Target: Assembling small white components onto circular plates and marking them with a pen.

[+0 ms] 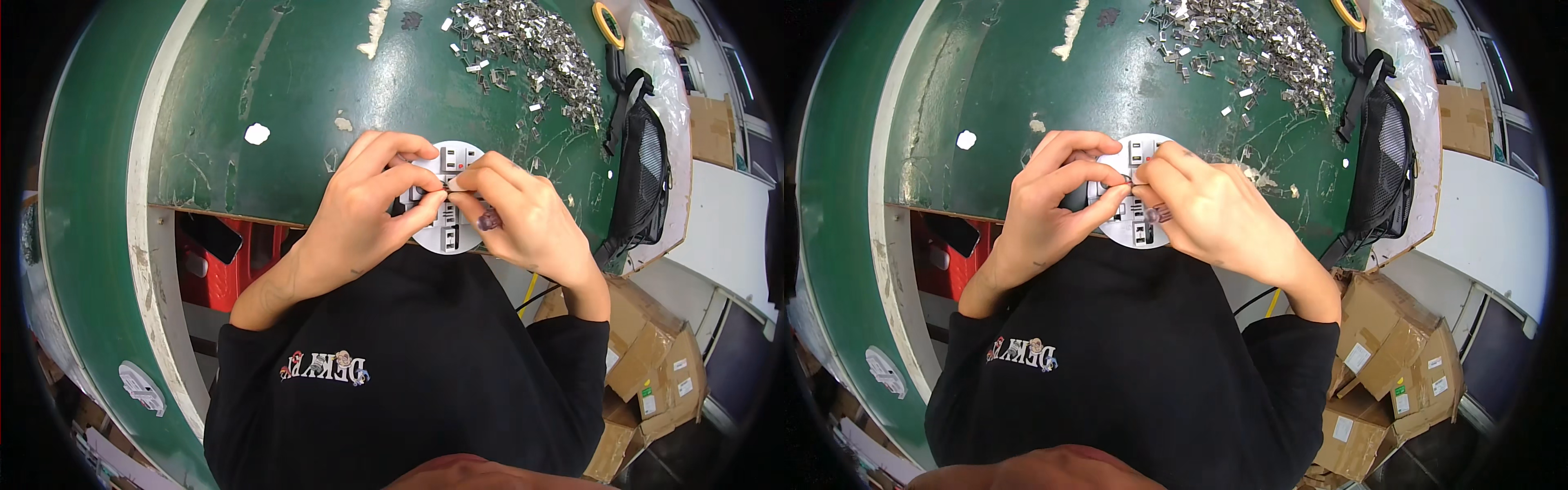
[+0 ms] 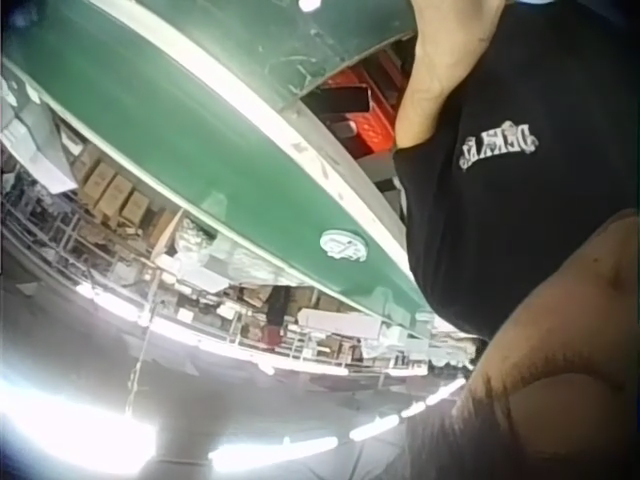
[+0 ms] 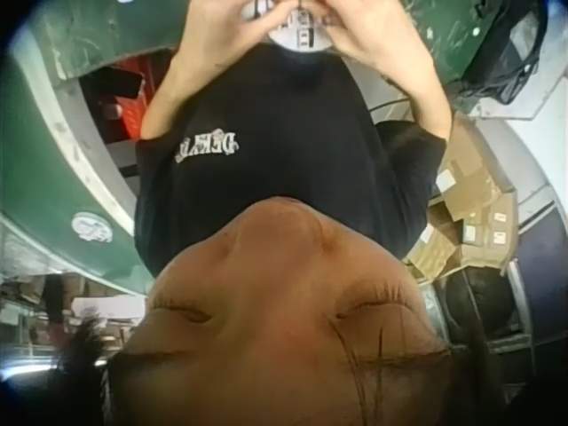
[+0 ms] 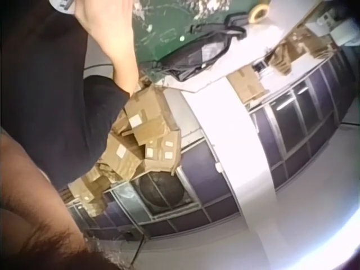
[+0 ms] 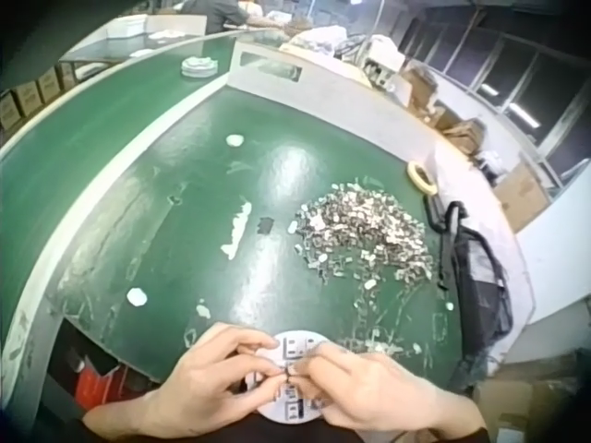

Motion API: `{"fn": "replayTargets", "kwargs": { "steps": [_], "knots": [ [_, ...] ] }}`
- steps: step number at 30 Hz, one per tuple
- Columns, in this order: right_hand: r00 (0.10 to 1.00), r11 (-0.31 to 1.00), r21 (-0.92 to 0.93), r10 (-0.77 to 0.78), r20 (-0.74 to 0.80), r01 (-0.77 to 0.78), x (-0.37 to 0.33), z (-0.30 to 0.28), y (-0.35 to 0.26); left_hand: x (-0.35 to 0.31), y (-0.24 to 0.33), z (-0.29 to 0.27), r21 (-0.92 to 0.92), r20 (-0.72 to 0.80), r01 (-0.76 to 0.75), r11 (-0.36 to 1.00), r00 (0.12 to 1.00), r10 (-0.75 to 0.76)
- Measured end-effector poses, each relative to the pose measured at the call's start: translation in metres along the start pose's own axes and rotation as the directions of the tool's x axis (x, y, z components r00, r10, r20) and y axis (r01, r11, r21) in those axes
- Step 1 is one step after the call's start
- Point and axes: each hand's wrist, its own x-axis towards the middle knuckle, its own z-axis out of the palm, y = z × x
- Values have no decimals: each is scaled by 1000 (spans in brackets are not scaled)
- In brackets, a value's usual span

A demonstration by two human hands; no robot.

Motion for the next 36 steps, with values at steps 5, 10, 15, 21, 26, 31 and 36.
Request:
{"fn": "replayTargets", "kwargs": {
  "steps": [5,10,15,21,26,31,36],
  "knots": [
    [996,999,-11,-50,-73,49,1,8,1,0,0,0,-22,12,34,999,999,-34],
    [994,996,2,-84,-70,85,3,11,6,1,0,-3,-17,42,39,999,998,-38],
    [982,943,326,2,-190,61,5,-6,4,-2,-3,-6,51,77,-35,998,997,31],
    [832,89,875,275,-481,476,17,7,-16,1,7,-6,123,214,-110,986,973,82],
    [843,134,889,282,-458,438,13,29,-19,0,6,-7,219,348,-112,969,937,30],
    [803,276,851,295,-518,447,16,37,-22,0,3,-9,228,369,-140,964,928,47],
    [777,603,758,343,-528,249,23,42,-31,1,-1,-8,224,362,-189,956,927,99]
  ]
}}
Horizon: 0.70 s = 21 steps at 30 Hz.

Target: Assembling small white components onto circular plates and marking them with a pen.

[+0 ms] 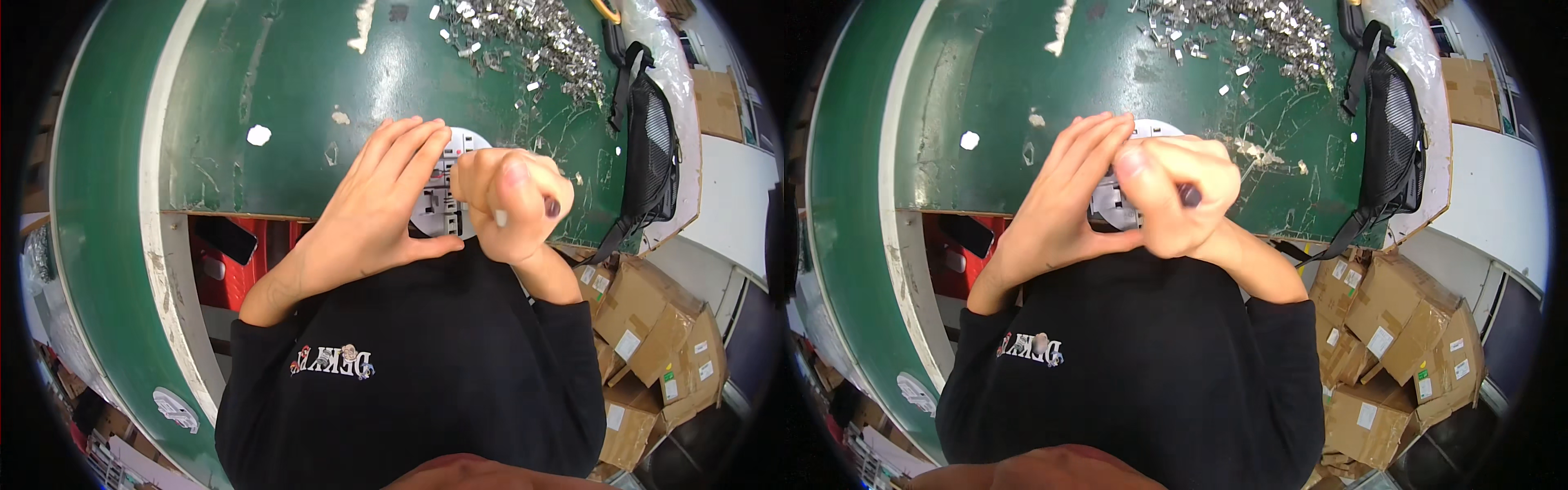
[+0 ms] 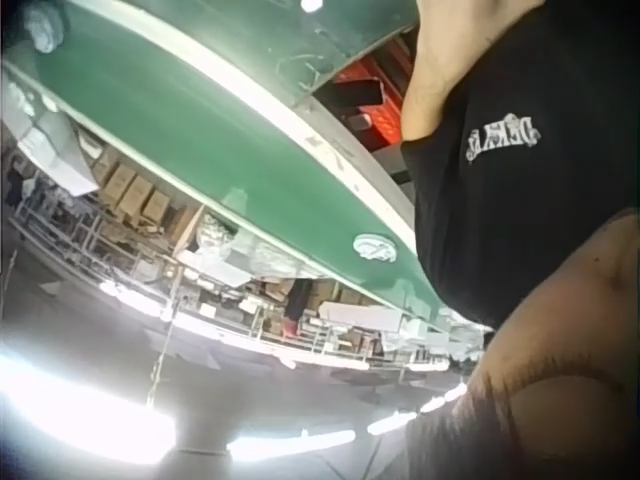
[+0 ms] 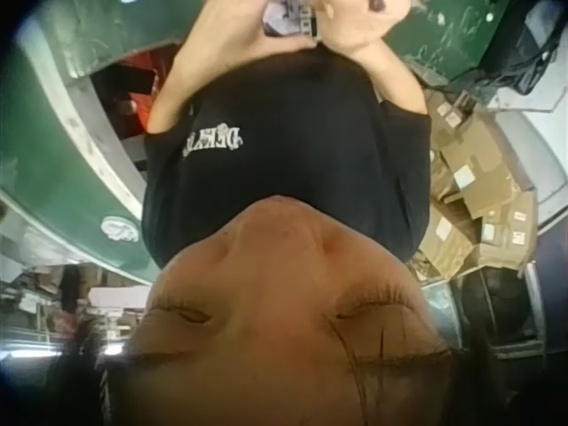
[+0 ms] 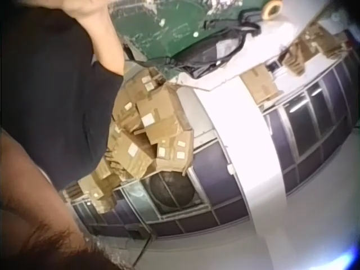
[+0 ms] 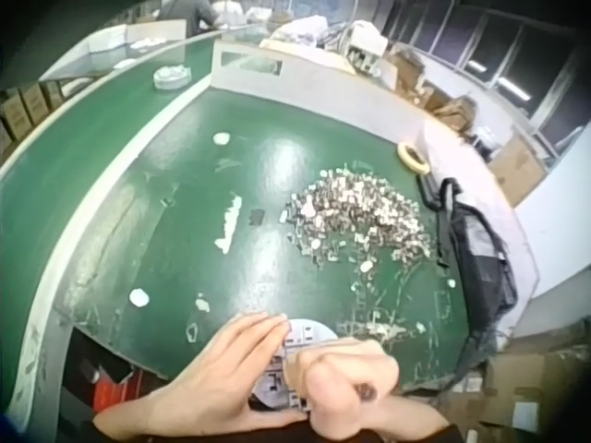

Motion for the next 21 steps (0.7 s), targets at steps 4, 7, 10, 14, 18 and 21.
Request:
{"fn": "replayTargets", "kwargs": {
  "steps": [4,7,10,14,18,21],
  "knots": [
    [999,922,387,3,-44,14,5,-24,-10,1,8,-3,47,-14,32,998,999,-31],
    [985,807,565,-145,-91,171,10,-44,-18,-5,18,1,64,-15,51,997,999,-50],
    [988,782,606,-93,-121,147,11,-51,-14,-2,14,-8,66,-12,50,997,999,-49],
    [981,773,615,-48,-189,156,4,-57,-3,-10,-11,-76,253,-421,341,905,881,-214],
    [976,776,616,3,-216,134,1,-54,-5,-23,-50,-159,350,-840,780,519,507,-194],
    [985,809,584,41,-169,67,5,-48,-6,-20,-98,-191,364,-902,920,147,387,-193]
  ]
}}
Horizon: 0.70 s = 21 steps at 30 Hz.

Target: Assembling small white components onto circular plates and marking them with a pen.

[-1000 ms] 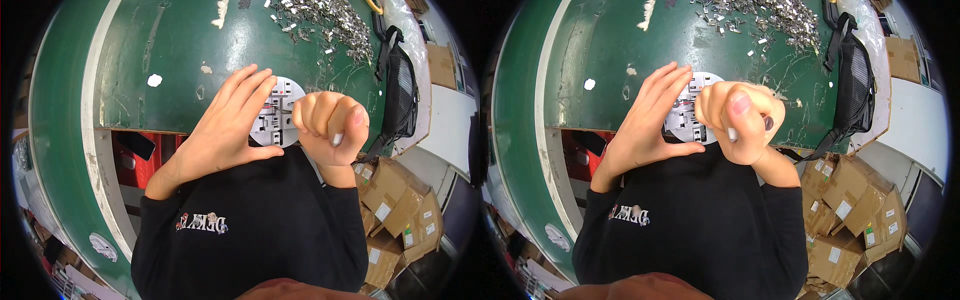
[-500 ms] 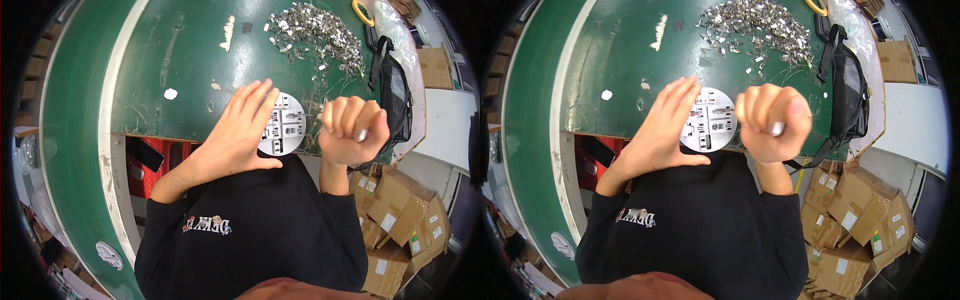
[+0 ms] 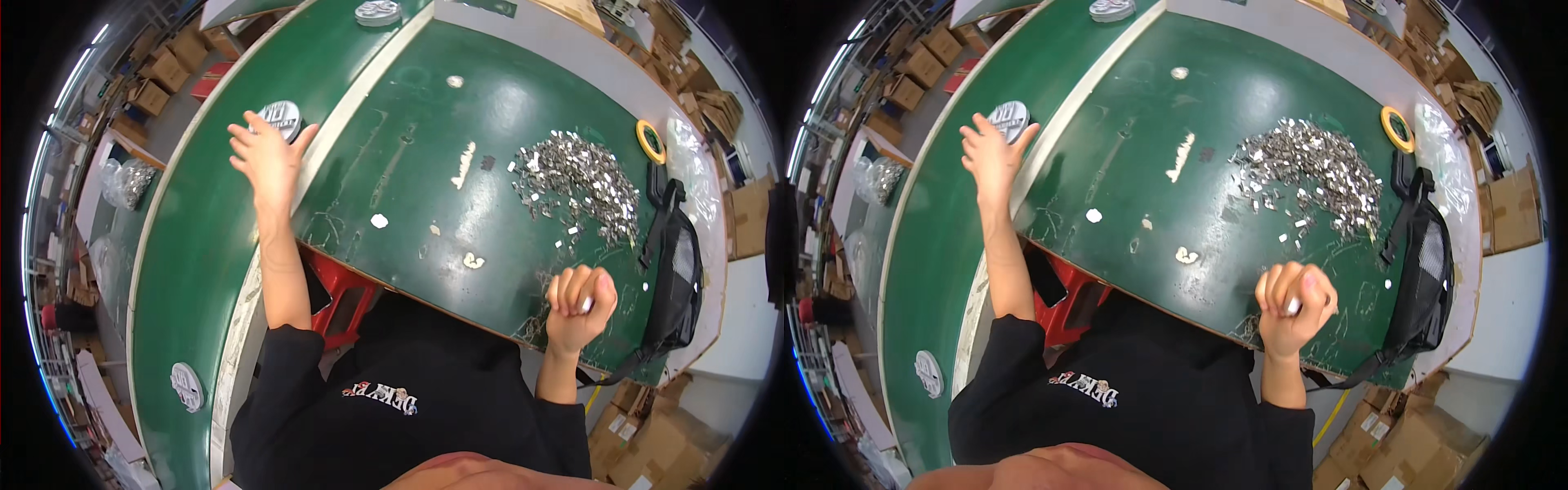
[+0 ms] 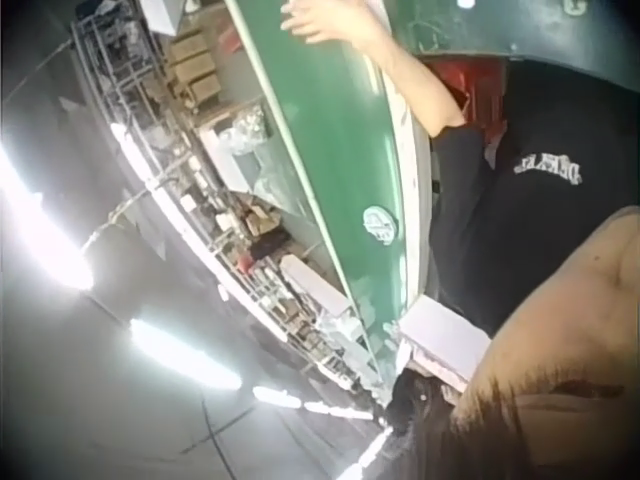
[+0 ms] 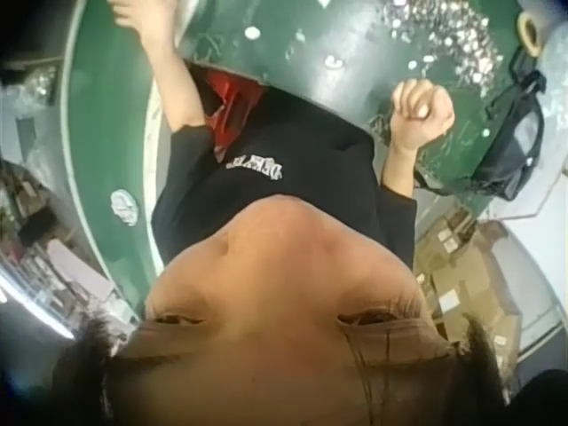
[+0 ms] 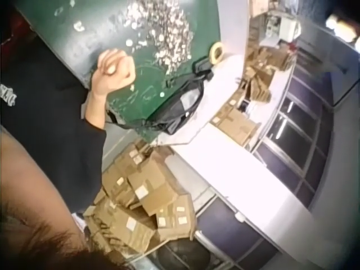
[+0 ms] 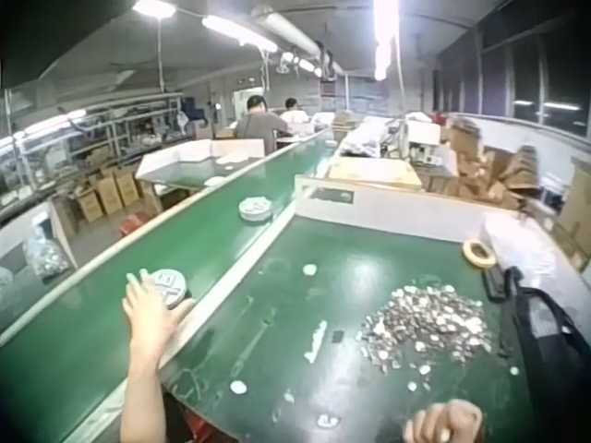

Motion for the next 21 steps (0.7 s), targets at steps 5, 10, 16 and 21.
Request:
{"fn": "replayTargets", "kwargs": {
  "steps": [5,10,16,21],
  "knots": [
    [999,991,-130,26,43,-20,-4,-1,-2,26,62,37,20,328,-279,960,909,258],
    [999,989,-147,6,49,2,-6,-8,-6,92,122,117,-234,445,-300,925,813,377],
    [989,988,-152,10,-148,-33,-8,-11,-5,165,164,232,-180,121,-344,922,922,367],
    [931,981,63,196,-308,-186,4,-15,-10,208,181,312,119,-190,-416,901,882,432]
  ]
}}
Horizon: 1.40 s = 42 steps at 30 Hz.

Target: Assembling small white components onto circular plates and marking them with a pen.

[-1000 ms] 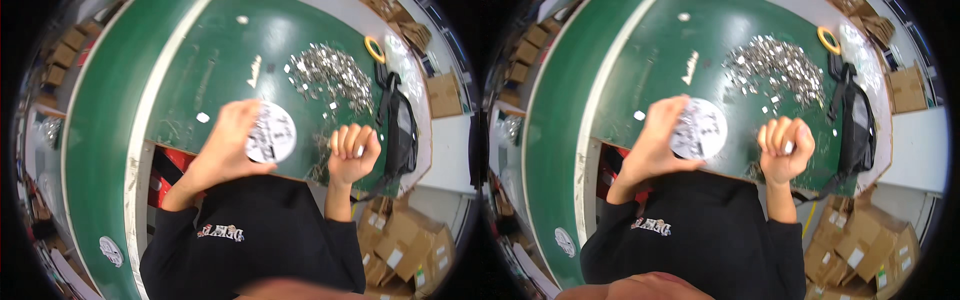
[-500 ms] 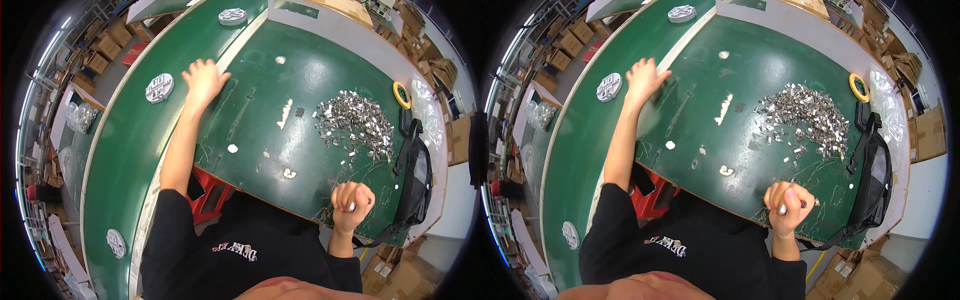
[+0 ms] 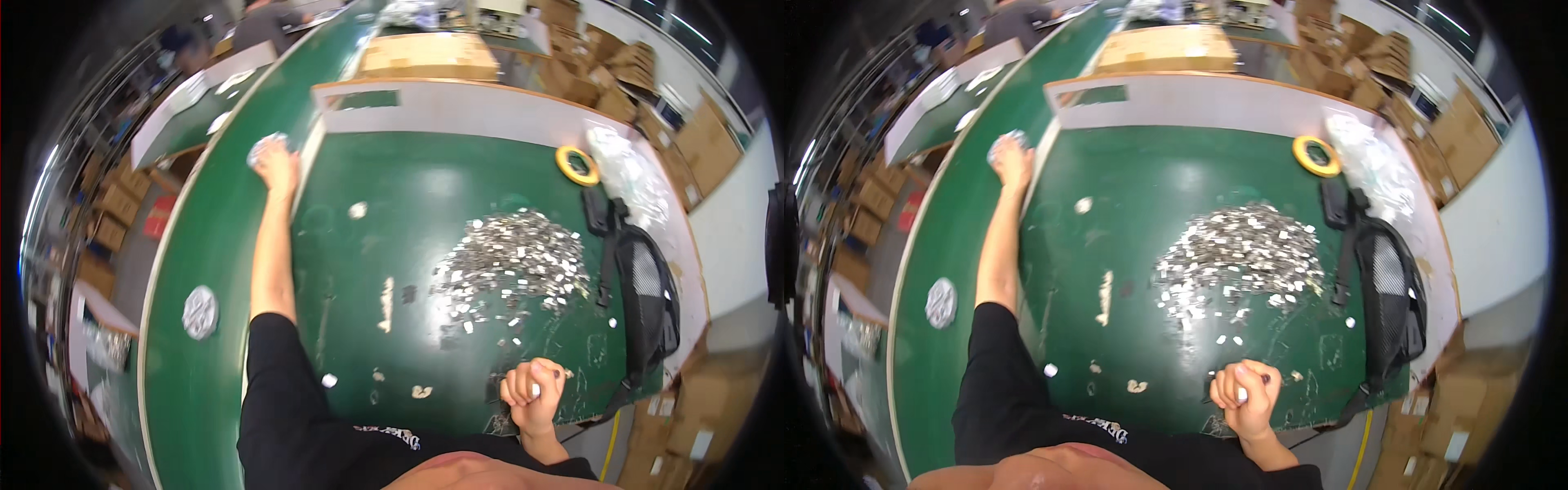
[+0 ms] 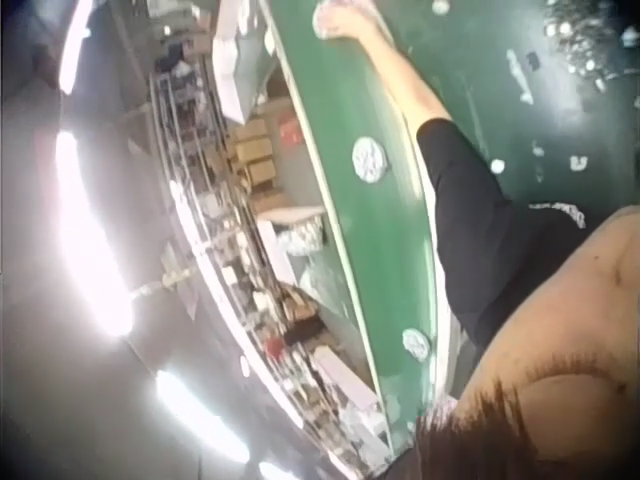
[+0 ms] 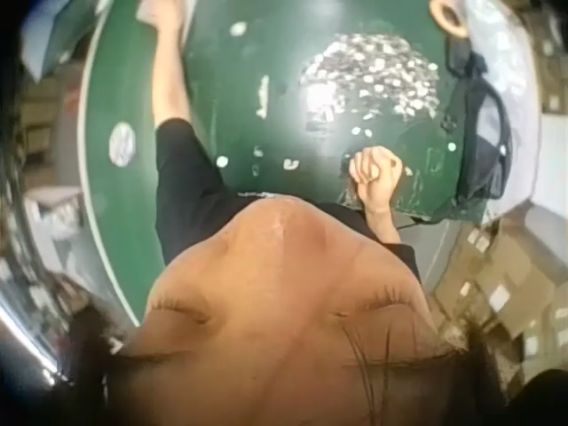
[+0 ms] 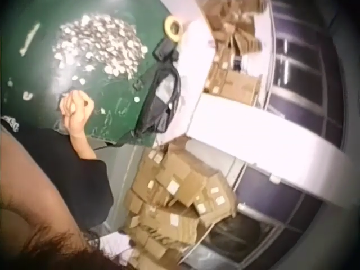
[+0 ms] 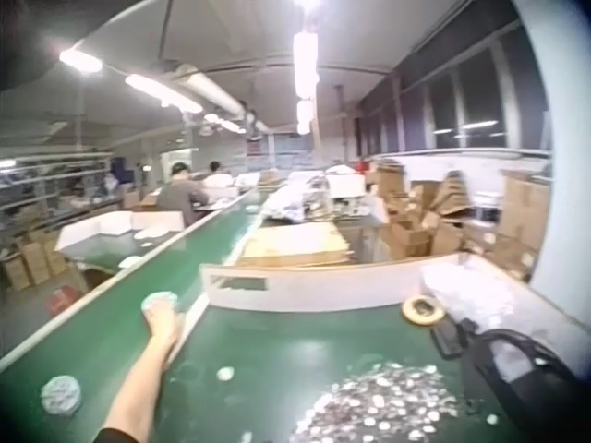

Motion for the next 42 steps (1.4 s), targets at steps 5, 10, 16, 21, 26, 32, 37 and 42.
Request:
{"fn": "replayTargets", "kwargs": {
  "steps": [5,10,16,21,26,32,37,42],
  "knots": [
    [948,876,372,250,195,-308,7,-8,-10,34,-67,43,-108,59,172,979,984,-167],
    [945,860,393,279,170,-325,9,-18,-6,19,-11,-17,-552,217,193,812,973,-84],
    [931,880,310,316,185,-360,5,-13,-8,-44,-3,-193,-901,143,17,434,955,261],
    [920,935,160,261,292,-316,0,-19,-32,-131,-15,-351,-876,163,-215,432,710,685],
    [974,970,-228,125,188,-81,13,-24,-68,-176,-26,-399,-777,160,-475,413,486,860],
    [895,197,-896,131,425,397,53,-49,-47,-195,-5,-437,-886,201,-260,384,531,823],
    [813,-68,-825,234,533,561,61,-55,-27,-211,13,-400,-879,325,-83,470,617,717],
    [818,-125,-817,221,531,563,56,-56,-24,-198,17,-409,-883,339,-16,468,670,661]
  ]
}}
